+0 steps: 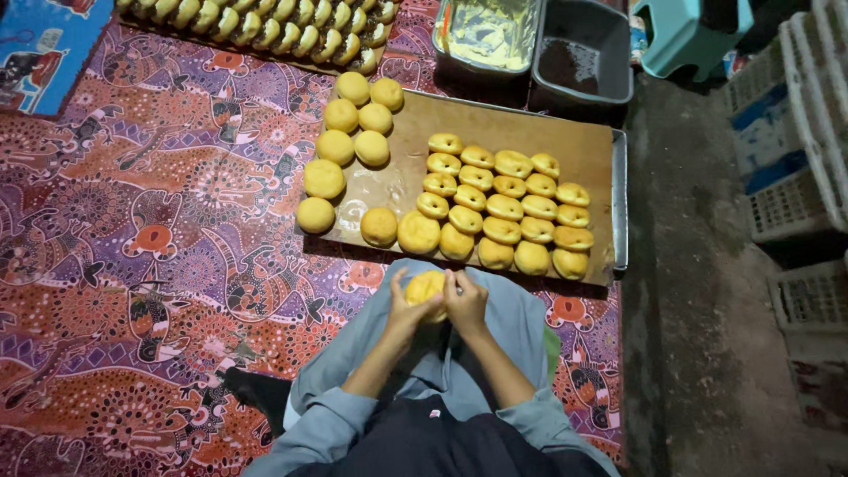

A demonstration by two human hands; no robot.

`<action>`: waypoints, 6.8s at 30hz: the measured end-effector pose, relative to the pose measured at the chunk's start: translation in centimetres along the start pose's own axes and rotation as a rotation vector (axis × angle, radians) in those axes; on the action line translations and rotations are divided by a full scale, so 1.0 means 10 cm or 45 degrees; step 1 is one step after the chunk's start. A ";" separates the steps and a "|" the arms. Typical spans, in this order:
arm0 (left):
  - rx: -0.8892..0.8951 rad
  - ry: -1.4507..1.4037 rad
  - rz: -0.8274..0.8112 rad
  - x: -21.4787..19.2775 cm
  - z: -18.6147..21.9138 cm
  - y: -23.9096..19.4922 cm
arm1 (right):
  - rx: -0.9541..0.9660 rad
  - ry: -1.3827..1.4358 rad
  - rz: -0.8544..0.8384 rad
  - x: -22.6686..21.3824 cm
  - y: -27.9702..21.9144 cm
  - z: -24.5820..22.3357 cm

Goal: The person sits on the floor and uses a small metal tool to poke a hole in the center of each round dough ball. They pick up each dough ball from a tray, make the hole, and place it back on the tray. The task is performed repeatedly on multiple dough balls.

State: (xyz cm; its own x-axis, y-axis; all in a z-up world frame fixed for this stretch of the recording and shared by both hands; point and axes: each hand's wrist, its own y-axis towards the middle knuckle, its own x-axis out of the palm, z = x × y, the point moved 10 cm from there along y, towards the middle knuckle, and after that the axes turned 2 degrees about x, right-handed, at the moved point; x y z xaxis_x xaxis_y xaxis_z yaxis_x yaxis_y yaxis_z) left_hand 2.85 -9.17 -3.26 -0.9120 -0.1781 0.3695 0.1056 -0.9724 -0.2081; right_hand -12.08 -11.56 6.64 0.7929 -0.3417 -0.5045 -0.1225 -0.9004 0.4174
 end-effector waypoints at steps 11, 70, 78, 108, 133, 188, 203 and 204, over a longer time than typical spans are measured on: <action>0.116 0.734 -0.505 -0.51 0.39 1.58 | 0.392 0.262 0.091 -0.38 0.64 0.94; 0.321 -0.207 -0.293 0.97 1.68 0.00 | -0.113 0.120 0.271 -1.15 0.23 -0.93; 0.056 -0.361 -0.310 0.96 1.44 -0.22 | -0.297 0.057 0.024 -1.18 0.33 -1.09; 0.035 -0.412 0.183 0.51 0.79 -0.07 | -0.379 0.013 0.004 -0.69 0.34 -0.85; 0.338 0.980 -0.489 -0.30 0.78 2.35 | 0.120 0.091 0.145 -0.62 1.11 0.65; 0.019 -0.858 -0.247 0.63 1.20 1.24 | 0.399 0.705 0.026 -0.58 0.62 0.07; 0.246 -0.124 -0.484 1.14 1.90 -0.29 | -0.247 0.069 0.055 -1.41 0.22 -1.38; 0.298 0.041 -0.528 1.21 1.91 -0.34 | -0.245 0.029 0.030 -1.40 0.24 -1.37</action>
State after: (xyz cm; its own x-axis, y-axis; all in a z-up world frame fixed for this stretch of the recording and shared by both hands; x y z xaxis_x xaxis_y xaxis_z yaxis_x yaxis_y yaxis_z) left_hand -0.99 -10.85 19.19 -0.9076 0.2332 0.3491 -0.1866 -0.9690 0.1622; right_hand -15.26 -5.23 25.01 0.8050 -0.3541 -0.4761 -0.0266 -0.8232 0.5672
